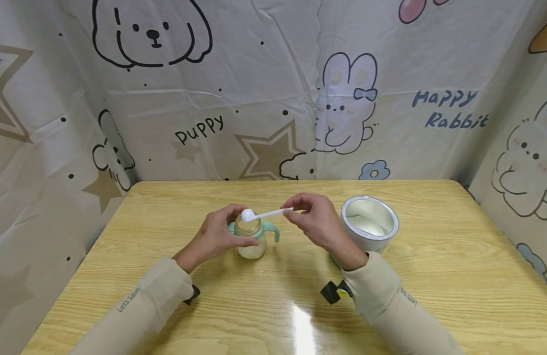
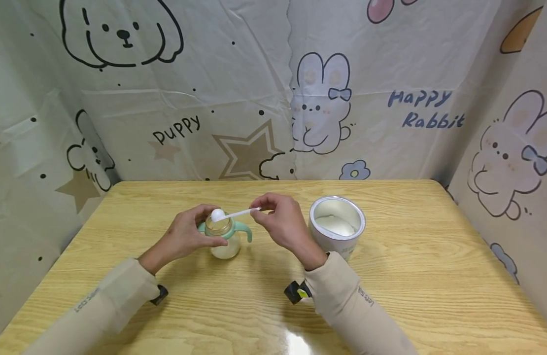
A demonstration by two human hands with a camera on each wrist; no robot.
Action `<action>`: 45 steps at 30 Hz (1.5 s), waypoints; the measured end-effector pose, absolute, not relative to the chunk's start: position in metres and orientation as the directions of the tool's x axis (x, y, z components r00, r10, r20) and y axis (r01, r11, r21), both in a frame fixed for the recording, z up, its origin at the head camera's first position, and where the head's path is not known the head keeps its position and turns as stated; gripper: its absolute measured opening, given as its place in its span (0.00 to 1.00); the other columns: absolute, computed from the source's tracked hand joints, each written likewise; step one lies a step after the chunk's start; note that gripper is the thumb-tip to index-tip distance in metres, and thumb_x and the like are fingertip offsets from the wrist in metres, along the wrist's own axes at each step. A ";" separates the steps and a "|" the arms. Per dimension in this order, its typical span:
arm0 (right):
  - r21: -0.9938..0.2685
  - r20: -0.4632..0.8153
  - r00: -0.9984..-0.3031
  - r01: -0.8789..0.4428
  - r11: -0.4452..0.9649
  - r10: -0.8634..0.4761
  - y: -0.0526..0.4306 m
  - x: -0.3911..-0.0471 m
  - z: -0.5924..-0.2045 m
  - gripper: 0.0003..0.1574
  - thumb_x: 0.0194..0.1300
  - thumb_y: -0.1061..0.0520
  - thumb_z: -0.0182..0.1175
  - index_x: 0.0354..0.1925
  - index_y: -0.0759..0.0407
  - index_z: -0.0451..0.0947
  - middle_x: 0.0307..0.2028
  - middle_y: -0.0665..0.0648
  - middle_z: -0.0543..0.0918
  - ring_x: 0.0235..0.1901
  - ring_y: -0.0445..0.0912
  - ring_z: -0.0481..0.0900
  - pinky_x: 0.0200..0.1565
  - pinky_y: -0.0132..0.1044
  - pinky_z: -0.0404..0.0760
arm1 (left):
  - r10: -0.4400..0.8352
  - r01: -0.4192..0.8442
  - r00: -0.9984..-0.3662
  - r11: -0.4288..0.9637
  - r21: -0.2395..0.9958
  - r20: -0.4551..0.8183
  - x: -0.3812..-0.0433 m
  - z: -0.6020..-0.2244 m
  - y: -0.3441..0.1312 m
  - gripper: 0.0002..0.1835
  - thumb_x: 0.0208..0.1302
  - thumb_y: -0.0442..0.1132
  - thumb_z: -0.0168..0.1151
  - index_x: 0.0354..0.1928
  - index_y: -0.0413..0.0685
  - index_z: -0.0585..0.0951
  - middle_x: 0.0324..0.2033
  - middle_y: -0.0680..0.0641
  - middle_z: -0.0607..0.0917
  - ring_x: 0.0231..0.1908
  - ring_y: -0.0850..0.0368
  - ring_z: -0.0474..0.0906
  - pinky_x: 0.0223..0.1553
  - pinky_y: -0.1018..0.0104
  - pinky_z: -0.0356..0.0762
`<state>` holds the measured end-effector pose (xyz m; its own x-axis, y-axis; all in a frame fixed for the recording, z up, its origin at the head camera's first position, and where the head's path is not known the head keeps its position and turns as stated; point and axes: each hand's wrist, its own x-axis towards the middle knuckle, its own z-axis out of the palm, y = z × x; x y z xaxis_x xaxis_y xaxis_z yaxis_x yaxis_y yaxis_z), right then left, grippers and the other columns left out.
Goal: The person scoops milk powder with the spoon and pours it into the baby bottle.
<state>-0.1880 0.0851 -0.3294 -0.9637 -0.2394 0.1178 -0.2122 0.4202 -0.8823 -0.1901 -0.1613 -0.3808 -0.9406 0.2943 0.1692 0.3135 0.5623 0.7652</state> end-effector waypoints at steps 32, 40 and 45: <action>-0.976 0.042 -0.986 -0.075 0.206 -0.163 0.108 -0.181 -0.318 0.12 0.72 0.60 0.61 0.48 0.68 0.80 0.34 0.54 0.88 0.17 0.37 0.62 0.17 0.25 0.60 | 0.284 0.313 -0.943 0.577 0.755 0.173 -0.190 -0.383 -0.162 0.40 0.45 0.42 0.84 0.61 0.39 0.76 0.53 0.43 0.83 0.51 0.46 0.81 0.51 0.51 0.82; -0.970 0.053 -0.990 -0.081 0.227 -0.128 0.118 -0.181 -0.313 0.13 0.71 0.60 0.61 0.49 0.69 0.80 0.35 0.55 0.88 0.19 0.36 0.65 0.17 0.25 0.62 | 0.284 0.309 -0.944 0.580 0.754 0.169 -0.190 -0.382 -0.161 0.42 0.44 0.43 0.84 0.62 0.38 0.76 0.54 0.43 0.83 0.51 0.46 0.81 0.52 0.50 0.81; -0.969 0.060 -0.992 -0.084 0.232 -0.111 0.124 -0.179 -0.310 0.13 0.71 0.59 0.62 0.50 0.67 0.80 0.34 0.54 0.88 0.18 0.36 0.64 0.17 0.25 0.61 | 0.287 0.318 -0.941 0.582 0.748 0.177 -0.190 -0.382 -0.161 0.41 0.44 0.44 0.84 0.61 0.39 0.77 0.54 0.42 0.83 0.50 0.46 0.81 0.52 0.50 0.81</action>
<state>-0.1789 0.1244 -0.3100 -0.9921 -0.1107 0.0598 -0.0843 0.2323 -0.9690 -0.1900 -0.1608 -0.3816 -0.9413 0.2873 0.1773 0.3185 0.5817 0.7485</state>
